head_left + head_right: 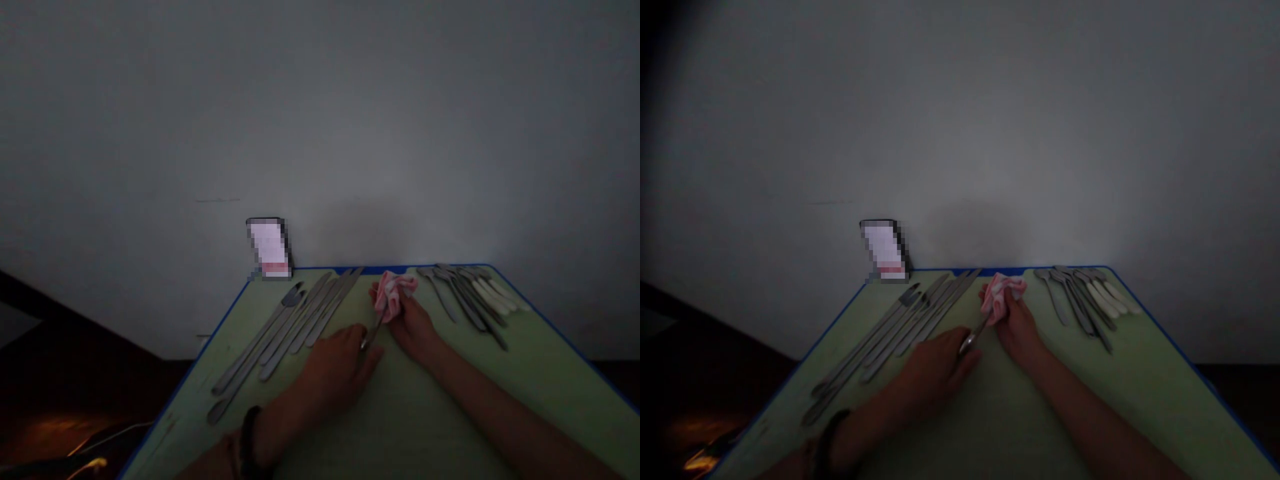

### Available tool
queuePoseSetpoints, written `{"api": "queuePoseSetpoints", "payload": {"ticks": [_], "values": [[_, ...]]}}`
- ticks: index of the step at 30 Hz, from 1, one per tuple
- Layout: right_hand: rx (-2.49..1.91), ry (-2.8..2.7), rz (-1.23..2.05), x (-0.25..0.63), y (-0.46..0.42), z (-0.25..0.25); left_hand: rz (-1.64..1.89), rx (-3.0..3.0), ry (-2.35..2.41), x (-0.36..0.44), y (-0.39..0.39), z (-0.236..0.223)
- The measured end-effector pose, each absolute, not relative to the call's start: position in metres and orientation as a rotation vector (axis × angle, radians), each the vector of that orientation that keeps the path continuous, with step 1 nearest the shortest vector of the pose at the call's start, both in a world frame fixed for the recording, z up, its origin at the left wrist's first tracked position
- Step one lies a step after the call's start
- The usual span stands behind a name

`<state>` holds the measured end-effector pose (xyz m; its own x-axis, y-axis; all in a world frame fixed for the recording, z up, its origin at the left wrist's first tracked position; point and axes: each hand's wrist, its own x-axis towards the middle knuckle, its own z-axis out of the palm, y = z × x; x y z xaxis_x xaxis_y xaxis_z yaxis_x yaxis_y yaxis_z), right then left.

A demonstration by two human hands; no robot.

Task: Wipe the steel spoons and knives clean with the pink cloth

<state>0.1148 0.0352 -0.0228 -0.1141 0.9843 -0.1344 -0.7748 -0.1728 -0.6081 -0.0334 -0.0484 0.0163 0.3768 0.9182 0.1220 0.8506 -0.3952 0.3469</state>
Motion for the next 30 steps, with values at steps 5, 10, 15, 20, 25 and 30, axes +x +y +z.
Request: {"api": "queuePoseSetpoints", "payload": {"ticks": [5, 10, 15, 20, 25, 30], "values": [[-0.571, -0.525, 1.660, 0.111, 0.035, -0.022, 0.401, 2.330, 1.496, -0.035, -0.043, 0.002], [-0.593, -0.679, 1.754, 0.113, 0.030, -0.023, 0.516, 2.052, 1.388, -0.045, -0.037, 0.001], [-0.609, -0.787, 1.807, 0.116, 0.027, -0.025, 0.638, 1.900, 1.349, -0.045, -0.035, 0.002], [-0.657, -0.632, 1.594, 0.113, 0.033, -0.028, 0.542, 2.020, 1.383, -0.045, -0.034, 0.002], [-0.699, -0.686, 1.590, 0.114, 0.032, -0.027, 0.476, 2.081, 1.349, -0.045, -0.035, 0.003], [-0.741, -1.024, 1.703, 0.118, 0.022, -0.023, 0.602, 1.906, 1.340, -0.046, -0.033, 0.003]]}}
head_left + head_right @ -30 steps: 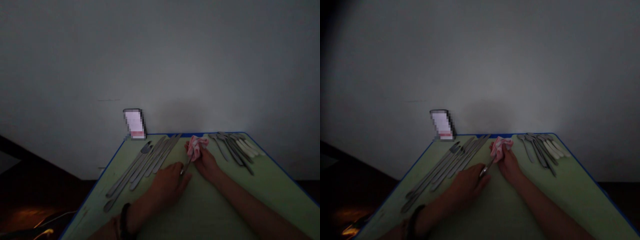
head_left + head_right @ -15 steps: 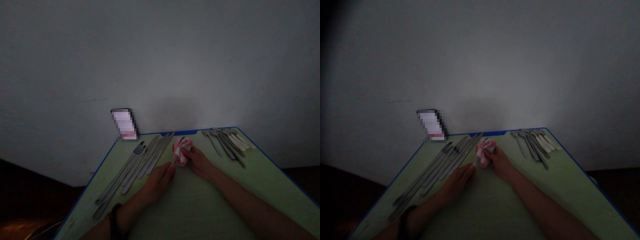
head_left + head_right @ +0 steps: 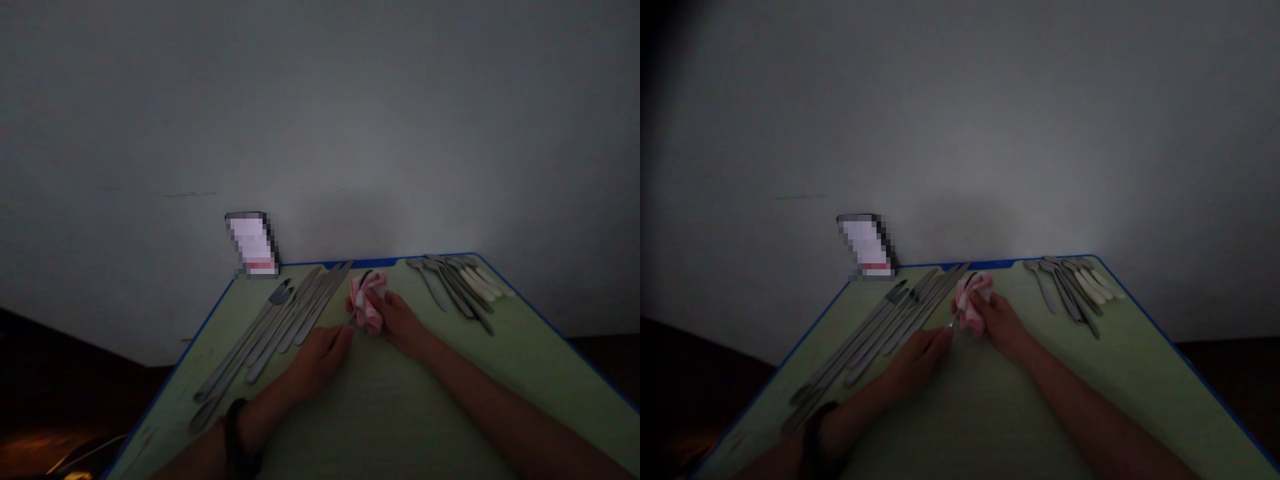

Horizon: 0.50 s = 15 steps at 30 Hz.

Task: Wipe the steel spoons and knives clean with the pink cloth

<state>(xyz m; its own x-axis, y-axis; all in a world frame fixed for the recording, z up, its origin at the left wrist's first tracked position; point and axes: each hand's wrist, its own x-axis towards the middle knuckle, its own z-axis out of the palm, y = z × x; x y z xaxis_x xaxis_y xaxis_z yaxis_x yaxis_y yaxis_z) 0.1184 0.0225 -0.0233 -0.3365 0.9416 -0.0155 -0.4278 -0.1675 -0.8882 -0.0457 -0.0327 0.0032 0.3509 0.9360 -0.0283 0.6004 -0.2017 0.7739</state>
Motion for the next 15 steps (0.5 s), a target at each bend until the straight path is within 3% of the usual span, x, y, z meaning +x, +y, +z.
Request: {"api": "queuePoseSetpoints", "payload": {"ticks": [7, 15], "values": [[-0.743, -0.980, 1.712, 0.1157, 0.0209, -0.0204, 0.584, 1.991, 1.379, -0.0428, -0.0322, 0.0062], [-0.810, -0.792, 1.473, 0.1132, 0.0275, -0.0246, 0.445, 2.152, 1.331, -0.0491, -0.0323, 0.0057]]}}
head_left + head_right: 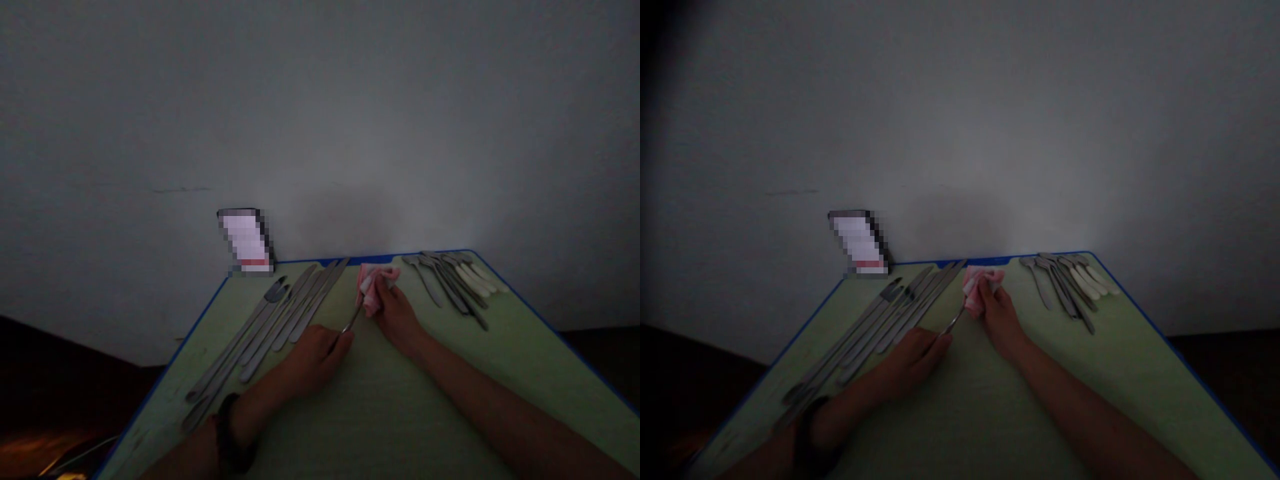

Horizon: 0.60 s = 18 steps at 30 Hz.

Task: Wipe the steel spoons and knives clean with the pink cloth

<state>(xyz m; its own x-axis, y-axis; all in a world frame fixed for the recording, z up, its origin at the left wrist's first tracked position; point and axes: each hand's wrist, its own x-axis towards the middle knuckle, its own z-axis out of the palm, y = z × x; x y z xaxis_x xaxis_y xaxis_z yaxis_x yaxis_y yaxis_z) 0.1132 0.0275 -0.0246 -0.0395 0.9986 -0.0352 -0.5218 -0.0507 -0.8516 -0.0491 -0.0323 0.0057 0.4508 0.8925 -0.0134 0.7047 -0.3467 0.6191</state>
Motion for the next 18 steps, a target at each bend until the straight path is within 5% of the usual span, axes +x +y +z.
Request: {"api": "queuePoseSetpoints", "payload": {"ticks": [18], "values": [[-0.727, -0.792, 1.699, 0.114, 0.024, -0.020, 0.701, 1.845, 1.219, -0.051, -0.024, 0.001]]}}
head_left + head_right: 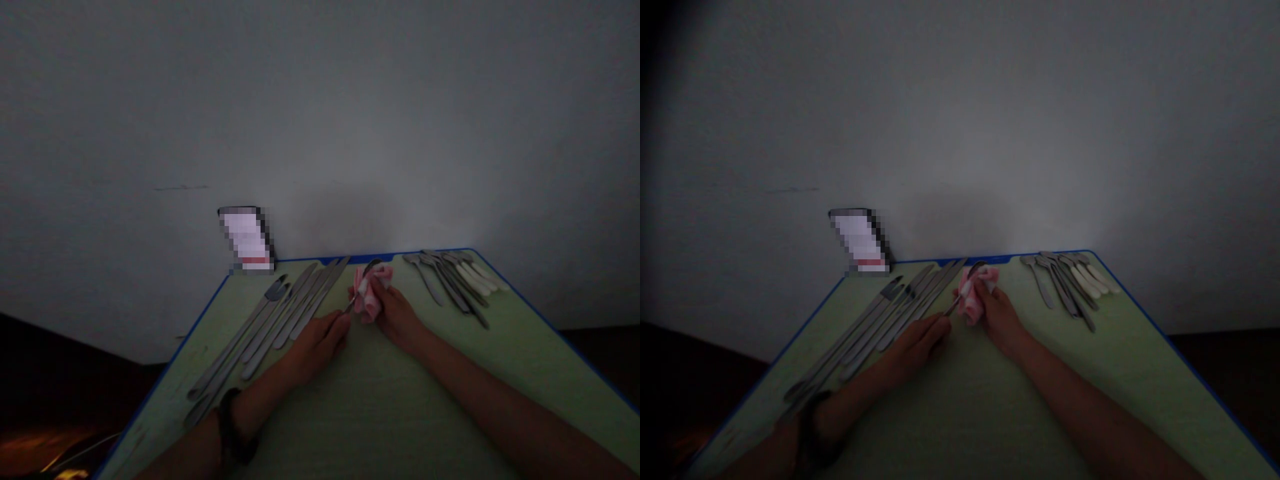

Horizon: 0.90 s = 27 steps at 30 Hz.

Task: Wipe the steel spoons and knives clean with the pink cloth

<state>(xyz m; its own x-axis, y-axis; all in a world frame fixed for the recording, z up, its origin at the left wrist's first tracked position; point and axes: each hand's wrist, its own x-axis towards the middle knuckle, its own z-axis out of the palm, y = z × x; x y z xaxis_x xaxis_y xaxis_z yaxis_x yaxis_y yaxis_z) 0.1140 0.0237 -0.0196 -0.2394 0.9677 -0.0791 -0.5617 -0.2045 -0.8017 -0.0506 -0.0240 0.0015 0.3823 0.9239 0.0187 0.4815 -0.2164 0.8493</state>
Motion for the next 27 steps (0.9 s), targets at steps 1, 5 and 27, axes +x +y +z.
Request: {"api": "queuePoseSetpoints", "payload": {"ticks": [1, 5, 27], "values": [[-0.711, -0.734, 1.691, 0.114, 0.025, -0.018, 0.738, 1.817, 1.212, -0.050, -0.024, 0.001], [-0.632, -0.618, 1.684, 0.114, 0.029, -0.016, 0.851, 1.675, 1.162, -0.050, -0.023, -0.003], [-0.566, -0.439, 1.648, 0.116, 0.033, -0.017, 0.487, 2.013, 1.141, -0.053, -0.030, 0.008]]}}
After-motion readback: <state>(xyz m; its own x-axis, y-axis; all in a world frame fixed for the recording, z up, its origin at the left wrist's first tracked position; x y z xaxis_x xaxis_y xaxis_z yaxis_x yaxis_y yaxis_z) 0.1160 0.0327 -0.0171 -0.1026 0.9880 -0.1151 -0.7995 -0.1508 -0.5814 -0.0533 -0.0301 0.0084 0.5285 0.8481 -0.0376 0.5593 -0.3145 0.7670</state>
